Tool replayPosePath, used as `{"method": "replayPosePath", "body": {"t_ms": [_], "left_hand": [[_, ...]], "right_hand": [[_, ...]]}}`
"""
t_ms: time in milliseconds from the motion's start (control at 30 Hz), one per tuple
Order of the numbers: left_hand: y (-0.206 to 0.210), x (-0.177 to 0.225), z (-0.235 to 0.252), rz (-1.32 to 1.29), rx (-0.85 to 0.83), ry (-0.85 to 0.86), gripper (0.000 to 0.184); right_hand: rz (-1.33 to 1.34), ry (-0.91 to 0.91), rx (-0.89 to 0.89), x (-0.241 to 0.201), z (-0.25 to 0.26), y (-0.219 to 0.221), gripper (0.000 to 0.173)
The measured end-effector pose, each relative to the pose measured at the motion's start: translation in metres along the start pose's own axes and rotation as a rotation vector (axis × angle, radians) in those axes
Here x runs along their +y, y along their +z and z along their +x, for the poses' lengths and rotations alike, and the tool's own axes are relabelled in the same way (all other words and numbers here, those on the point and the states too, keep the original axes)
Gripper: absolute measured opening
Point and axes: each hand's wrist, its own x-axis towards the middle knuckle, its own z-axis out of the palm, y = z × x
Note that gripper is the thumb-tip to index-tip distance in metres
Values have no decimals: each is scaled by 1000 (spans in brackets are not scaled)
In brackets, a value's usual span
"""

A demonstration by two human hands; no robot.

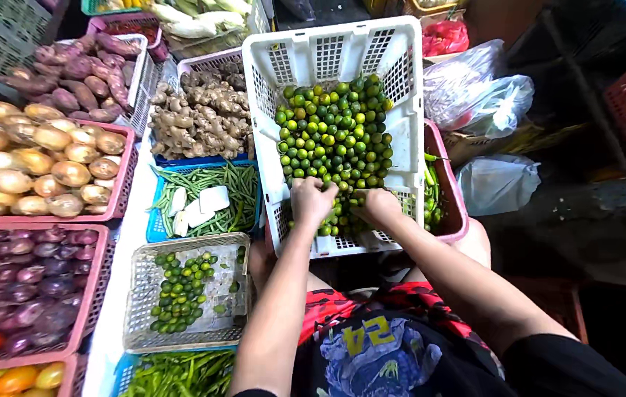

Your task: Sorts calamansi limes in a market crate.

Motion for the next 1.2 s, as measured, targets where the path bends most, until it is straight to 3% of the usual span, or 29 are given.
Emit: {"method": "replayPosePath", "body": {"t_ms": [67,133,233,333,400,500,567,633,733,800,900,967,1067,1133,1200], "left_hand": [[-21,-12,-14,-507,-77,-66,31],[-27,-28,-18,-1005,-179,-173,28],[-26,-39,-16,-1199,-197,-287,34],[-14,-37,-16,-979,-73,-345,34],[-4,-37,-16,-579,-22,-228,35],[4,-22,-15,162,-61,-58,36],[17,-9,-6,453,-143,-68,39],[24,4,4,603,-198,-99,38],[25,13,11,691,-236,-130,32],[18,12,17,646,-249,-133,33],[-4,-6,10,278,-182,-103,38],[-17,-22,-9,-214,-150,-154,37],[-28,-39,-21,-1105,-218,-378,38],[-34,-48,-31,-1346,-193,-442,45],[-39,-44,-37,-1403,-115,-463,45]], "right_hand": [[-202,-24,-79,-16,11,9,33],[-214,-30,-100,-18,19,11,31],[150,-93,-27,11,10,-5,34],[738,-174,-16,55,-46,-46,27],[1000,-138,133,88,-75,-61,30],[801,19,446,128,-82,-61,31],[568,65,447,137,-77,-55,49],[449,38,549,127,-74,-50,54],[401,-127,818,97,-79,-34,36],[314,-307,780,73,-76,-31,26],[58,-451,479,42,-44,-19,17],[-137,-413,306,31,-14,1,14],[-402,-261,148,13,18,17,17],[-498,-211,120,1,23,19,16],[-548,-181,85,-8,25,15,15]]}}
